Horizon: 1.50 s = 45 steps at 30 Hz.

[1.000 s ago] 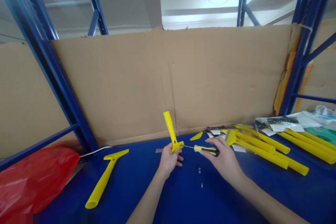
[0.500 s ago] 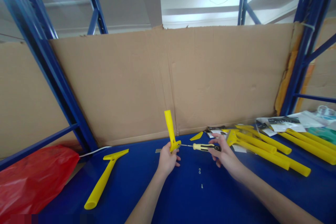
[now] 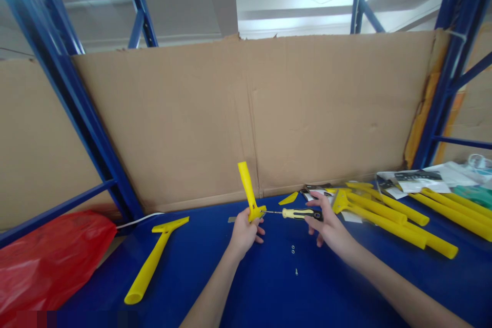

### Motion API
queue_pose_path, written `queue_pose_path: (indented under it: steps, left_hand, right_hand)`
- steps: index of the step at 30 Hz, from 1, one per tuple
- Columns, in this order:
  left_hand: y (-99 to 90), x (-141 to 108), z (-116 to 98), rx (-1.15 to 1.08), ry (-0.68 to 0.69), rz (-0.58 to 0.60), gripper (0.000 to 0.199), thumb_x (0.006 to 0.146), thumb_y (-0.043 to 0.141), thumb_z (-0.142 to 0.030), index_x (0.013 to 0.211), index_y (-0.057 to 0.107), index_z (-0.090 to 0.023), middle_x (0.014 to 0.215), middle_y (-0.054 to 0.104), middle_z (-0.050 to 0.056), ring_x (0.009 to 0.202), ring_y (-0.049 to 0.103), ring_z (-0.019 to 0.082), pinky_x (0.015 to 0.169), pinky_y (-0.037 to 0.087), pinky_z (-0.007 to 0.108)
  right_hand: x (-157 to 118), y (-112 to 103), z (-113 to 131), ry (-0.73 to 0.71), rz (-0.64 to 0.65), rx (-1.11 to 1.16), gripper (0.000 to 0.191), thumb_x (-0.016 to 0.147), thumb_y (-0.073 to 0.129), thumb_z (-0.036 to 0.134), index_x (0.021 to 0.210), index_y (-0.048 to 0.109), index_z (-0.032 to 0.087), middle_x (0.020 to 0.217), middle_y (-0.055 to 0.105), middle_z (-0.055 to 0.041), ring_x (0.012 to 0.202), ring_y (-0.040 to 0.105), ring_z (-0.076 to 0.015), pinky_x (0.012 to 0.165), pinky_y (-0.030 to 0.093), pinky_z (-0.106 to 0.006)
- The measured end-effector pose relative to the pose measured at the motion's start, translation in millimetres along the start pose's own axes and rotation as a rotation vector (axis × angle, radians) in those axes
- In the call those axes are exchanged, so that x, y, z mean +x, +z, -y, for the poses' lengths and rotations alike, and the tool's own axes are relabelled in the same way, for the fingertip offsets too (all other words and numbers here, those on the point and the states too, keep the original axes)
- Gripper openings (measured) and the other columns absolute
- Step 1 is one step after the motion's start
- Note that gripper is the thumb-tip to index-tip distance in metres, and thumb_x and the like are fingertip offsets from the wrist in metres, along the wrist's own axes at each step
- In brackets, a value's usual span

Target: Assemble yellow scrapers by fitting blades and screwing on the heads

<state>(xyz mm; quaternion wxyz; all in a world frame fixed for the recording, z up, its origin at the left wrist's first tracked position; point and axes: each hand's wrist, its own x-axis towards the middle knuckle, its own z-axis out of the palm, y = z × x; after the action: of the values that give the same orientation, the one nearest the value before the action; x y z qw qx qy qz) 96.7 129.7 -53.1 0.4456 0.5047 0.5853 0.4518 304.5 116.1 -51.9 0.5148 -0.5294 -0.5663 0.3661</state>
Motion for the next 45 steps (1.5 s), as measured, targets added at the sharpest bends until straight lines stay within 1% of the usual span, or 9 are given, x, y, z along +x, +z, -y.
queue_pose_path:
  steps: [7, 12, 16, 20, 28, 32, 37, 41, 45]
  left_hand:
    - [-2.9, 3, 3, -0.016, 0.006, 0.053, 0.022, 0.083, 0.044, -0.002, 0.103, 0.051, -0.009, 0.083, 0.058, 0.004, 0.045, 0.055, 0.004, 0.033, 0.044, 0.016]
    - [-2.7, 3, 3, 0.013, 0.013, 0.076, 0.023, 0.084, 0.041, -0.001, 0.103, 0.050, -0.009, 0.084, 0.058, 0.004, 0.044, 0.053, 0.004, 0.032, 0.042, 0.015]
    - [-2.5, 3, 3, 0.015, 0.013, 0.054, 0.022, 0.084, 0.042, -0.002, 0.103, 0.050, -0.009, 0.084, 0.057, 0.004, 0.044, 0.053, 0.003, 0.032, 0.042, 0.014]
    - [-1.7, 4, 4, 0.033, 0.026, 0.064, 0.023, 0.084, 0.042, -0.002, 0.103, 0.051, -0.010, 0.085, 0.058, 0.004, 0.043, 0.053, 0.003, 0.031, 0.041, 0.014]
    - [-0.7, 3, 2, 0.041, 0.021, 0.048, 0.023, 0.083, 0.045, -0.003, 0.104, 0.052, -0.010, 0.083, 0.059, 0.003, 0.042, 0.052, 0.003, 0.031, 0.040, 0.015]
    - [-0.2, 3, 2, 0.027, 0.001, 0.012, 0.023, 0.084, 0.046, -0.005, 0.105, 0.051, -0.011, 0.083, 0.059, 0.003, 0.043, 0.052, 0.003, 0.032, 0.042, 0.014]
    - [1.2, 2, 0, 0.060, -0.002, 0.039, 0.022, 0.084, 0.044, -0.005, 0.104, 0.051, -0.011, 0.083, 0.057, 0.002, 0.042, 0.051, 0.002, 0.031, 0.040, 0.013]
    - [2.1, 1, -1, 0.053, -0.009, 0.003, 0.024, 0.085, 0.042, -0.005, 0.107, 0.050, -0.011, 0.085, 0.056, 0.003, 0.043, 0.051, 0.003, 0.033, 0.042, 0.014]
    - [3.5, 0, -1, 0.062, -0.011, 0.018, 0.024, 0.085, 0.043, -0.007, 0.107, 0.051, -0.011, 0.085, 0.057, 0.003, 0.043, 0.051, 0.003, 0.033, 0.041, 0.013]
  right_hand:
    - [-7, -4, 9, -0.115, 0.032, -0.118, 0.055, 0.077, 0.050, 0.038, 0.128, 0.032, 0.027, 0.108, 0.053, -0.0068, 0.055, 0.053, -0.0113, 0.036, 0.038, -0.021]
    - [-12, -4, 14, -0.231, -0.037, -0.252, 0.033, 0.084, 0.042, 0.040, 0.110, 0.049, 0.020, 0.075, 0.057, -0.0027, 0.054, 0.051, -0.0143, 0.049, 0.043, -0.027]
    - [-14, -2, 15, -0.199, 0.016, -0.205, 0.052, 0.079, 0.049, 0.037, 0.127, 0.036, 0.024, 0.099, 0.059, -0.0056, 0.051, 0.051, -0.0118, 0.046, 0.042, -0.027]
    - [-14, -1, 14, -0.205, -0.039, -0.280, 0.040, 0.083, 0.041, 0.043, 0.115, 0.047, 0.019, 0.071, 0.058, -0.0009, 0.055, 0.054, -0.0155, 0.053, 0.044, -0.029]
    - [-16, 1, 16, -0.174, -0.030, -0.240, 0.040, 0.083, 0.040, 0.044, 0.113, 0.049, 0.019, 0.072, 0.056, -0.0012, 0.053, 0.051, -0.0144, 0.050, 0.044, -0.027]
    - [-18, 3, 15, -0.105, 0.034, -0.123, 0.062, 0.077, 0.050, 0.039, 0.133, 0.029, 0.025, 0.103, 0.056, -0.0058, 0.047, 0.049, -0.0091, 0.039, 0.040, -0.023]
    - [-19, 7, 17, -0.029, -0.015, -0.079, 0.047, 0.082, 0.040, 0.048, 0.118, 0.048, 0.019, 0.073, 0.055, -0.0008, 0.041, 0.046, -0.0095, 0.033, 0.037, -0.021]
    - [-21, 8, 23, -0.009, 0.007, 0.024, 0.068, 0.073, 0.052, 0.047, 0.133, 0.025, 0.030, 0.105, 0.053, -0.0056, 0.050, 0.054, -0.0116, 0.026, 0.035, -0.020]
    - [-19, 5, 24, -0.067, 0.003, -0.046, 0.050, 0.076, 0.048, 0.047, 0.119, 0.041, 0.023, 0.083, 0.057, -0.0020, 0.039, 0.047, -0.0097, 0.027, 0.035, -0.021]
